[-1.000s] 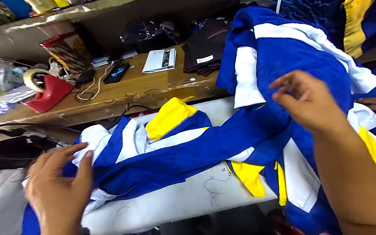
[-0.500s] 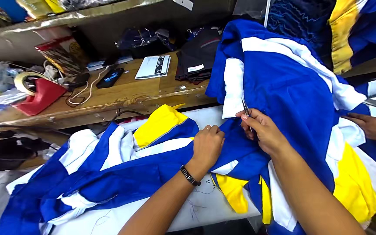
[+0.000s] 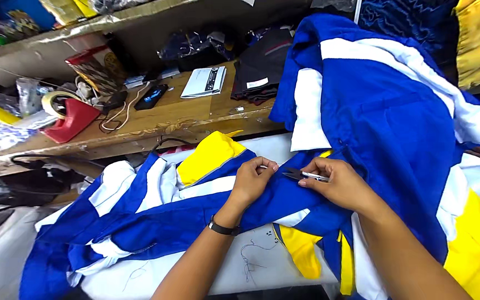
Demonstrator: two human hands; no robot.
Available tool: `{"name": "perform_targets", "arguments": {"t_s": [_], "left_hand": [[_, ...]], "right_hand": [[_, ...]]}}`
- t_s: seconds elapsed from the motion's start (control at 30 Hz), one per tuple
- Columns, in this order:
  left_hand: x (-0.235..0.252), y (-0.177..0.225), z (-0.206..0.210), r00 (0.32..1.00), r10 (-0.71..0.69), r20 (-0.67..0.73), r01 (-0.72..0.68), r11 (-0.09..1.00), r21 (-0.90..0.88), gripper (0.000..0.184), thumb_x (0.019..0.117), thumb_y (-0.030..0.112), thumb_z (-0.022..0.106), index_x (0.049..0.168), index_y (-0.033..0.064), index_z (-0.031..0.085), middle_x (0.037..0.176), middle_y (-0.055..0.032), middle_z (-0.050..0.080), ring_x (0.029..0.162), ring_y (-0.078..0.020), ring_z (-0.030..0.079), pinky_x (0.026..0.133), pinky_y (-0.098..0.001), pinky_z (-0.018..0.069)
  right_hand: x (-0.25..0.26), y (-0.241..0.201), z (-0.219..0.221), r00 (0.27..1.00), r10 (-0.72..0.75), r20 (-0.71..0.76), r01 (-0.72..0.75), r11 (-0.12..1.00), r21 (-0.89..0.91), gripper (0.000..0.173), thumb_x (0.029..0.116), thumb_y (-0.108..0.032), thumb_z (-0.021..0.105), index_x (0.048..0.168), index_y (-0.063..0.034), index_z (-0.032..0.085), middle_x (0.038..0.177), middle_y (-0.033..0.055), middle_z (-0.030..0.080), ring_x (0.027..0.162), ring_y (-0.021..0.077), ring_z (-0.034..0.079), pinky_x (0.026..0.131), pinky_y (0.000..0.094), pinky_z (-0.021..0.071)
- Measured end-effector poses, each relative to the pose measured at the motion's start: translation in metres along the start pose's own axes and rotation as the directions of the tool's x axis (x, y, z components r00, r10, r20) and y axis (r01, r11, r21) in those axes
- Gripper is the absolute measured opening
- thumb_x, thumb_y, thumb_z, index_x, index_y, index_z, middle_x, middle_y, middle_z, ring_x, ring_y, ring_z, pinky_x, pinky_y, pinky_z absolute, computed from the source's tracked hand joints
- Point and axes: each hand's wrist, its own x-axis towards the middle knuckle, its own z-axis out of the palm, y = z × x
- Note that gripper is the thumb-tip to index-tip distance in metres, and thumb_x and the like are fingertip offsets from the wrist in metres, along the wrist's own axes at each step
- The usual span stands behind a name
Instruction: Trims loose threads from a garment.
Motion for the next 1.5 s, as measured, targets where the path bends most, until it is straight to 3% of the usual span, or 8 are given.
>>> {"name": "perform_targets", "arguments": {"t_s": [0.13, 0.5, 0.57, 0.7, 0.8, 0.97, 1.27, 1.5], "left_hand": [[-0.001, 0.002, 0.000, 0.998, 0.069, -0.006, -0.069, 0.996, 0.053, 0.007, 0.1002, 0.013, 0.066, 0.099, 0.0067, 0.069, 0.095, -0.0038, 0.069, 0.075, -0.0091, 0.064, 0.069, -0.0265, 0.0550], [-0.001, 0.008, -0.002, 0.982, 0.188, -0.008, -0.183, 0.965, 0.186, 0.010, 0.1007, 0.014, 0.064, 0.095, 0.0080, 0.069, 0.096, -0.0033, 0.068, 0.080, -0.0110, 0.065, 0.073, -0.0304, 0.0548], [0.000, 0.003, -0.006, 0.968, 0.250, 0.012, -0.235, 0.895, 0.379, 0.012, 0.0992, 0.019, 0.067, 0.095, 0.0093, 0.071, 0.099, -0.0037, 0.068, 0.082, -0.0144, 0.065, 0.073, -0.0372, 0.0550], [-0.007, -0.001, -0.009, 0.958, 0.232, 0.166, -0.282, 0.690, 0.666, 0.018, 0.0896, 0.030, 0.079, 0.093, 0.0129, 0.079, 0.112, -0.0047, 0.072, 0.113, -0.0277, 0.063, 0.090, -0.0515, 0.0509], [-0.010, 0.000, -0.007, 0.958, 0.208, 0.198, -0.287, 0.667, 0.687, 0.015, 0.0923, 0.024, 0.075, 0.084, 0.0118, 0.077, 0.101, -0.0042, 0.073, 0.106, -0.0273, 0.063, 0.087, -0.0482, 0.0494], [-0.008, 0.004, -0.010, 0.968, 0.228, 0.106, -0.246, 0.769, 0.590, 0.016, 0.0978, 0.020, 0.069, 0.089, 0.0071, 0.072, 0.088, -0.0079, 0.069, 0.091, -0.0266, 0.065, 0.081, -0.0482, 0.0509], [-0.010, 0.004, -0.009, 0.956, 0.283, 0.078, -0.276, 0.773, 0.571, 0.014, 0.0972, 0.020, 0.070, 0.090, 0.0079, 0.072, 0.090, -0.0065, 0.068, 0.092, -0.0241, 0.065, 0.082, -0.0461, 0.0511], [-0.025, -0.004, -0.034, 0.964, 0.231, -0.135, -0.182, 0.937, 0.299, 0.009, 0.1006, 0.016, 0.065, 0.096, 0.0091, 0.069, 0.087, -0.0024, 0.067, 0.071, -0.0110, 0.061, 0.063, -0.0298, 0.0512]], "right_hand": [[-0.003, -0.003, 0.001, 0.997, 0.010, -0.080, -0.020, 0.991, -0.130, 0.020, 0.0841, -0.026, 0.085, 0.095, -0.0135, 0.075, 0.079, 0.0008, 0.068, 0.073, 0.0163, 0.062, 0.070, 0.0493, 0.0498], [-0.003, -0.002, 0.004, 0.995, -0.013, -0.103, -0.004, 0.987, -0.164, 0.012, 0.0870, -0.026, 0.083, 0.089, -0.0165, 0.076, 0.080, -0.0002, 0.071, 0.075, 0.0165, 0.065, 0.071, 0.0525, 0.0495], [-0.002, -0.001, 0.003, 0.994, -0.003, -0.107, -0.015, 0.986, -0.167, 0.014, 0.0869, -0.027, 0.083, 0.092, -0.0167, 0.076, 0.080, -0.0003, 0.071, 0.074, 0.0165, 0.065, 0.071, 0.0521, 0.0495], [0.000, 0.000, 0.002, 0.997, 0.019, -0.076, -0.034, 0.981, -0.192, 0.017, 0.0872, -0.030, 0.083, 0.095, -0.0171, 0.075, 0.081, -0.0002, 0.070, 0.076, 0.0171, 0.065, 0.071, 0.0521, 0.0498], [-0.001, 0.000, 0.001, 0.999, 0.023, -0.038, -0.031, 0.979, -0.204, 0.019, 0.0857, -0.030, 0.084, 0.097, -0.0174, 0.075, 0.080, -0.0014, 0.070, 0.076, 0.0160, 0.064, 0.071, 0.0510, 0.0498], [-0.003, -0.002, 0.003, 1.000, 0.007, -0.028, -0.013, 0.973, -0.229, 0.018, 0.0858, -0.030, 0.084, 0.098, -0.0189, 0.077, 0.088, -0.0013, 0.074, 0.084, 0.0176, 0.068, 0.076, 0.0552, 0.0505], [-0.004, -0.006, 0.009, 0.996, -0.028, -0.081, 0.003, 0.955, -0.298, 0.011, 0.0889, -0.027, 0.081, 0.093, -0.0170, 0.078, 0.091, 0.0025, 0.075, 0.090, 0.0236, 0.070, 0.078, 0.0601, 0.0484], [-0.003, -0.013, 0.021, 0.993, -0.089, -0.076, 0.075, 0.982, -0.171, 0.020, 0.0836, -0.028, 0.084, 0.098, -0.0176, 0.075, 0.081, -0.0048, 0.068, 0.071, 0.0120, 0.061, 0.068, 0.0463, 0.0488]]}}
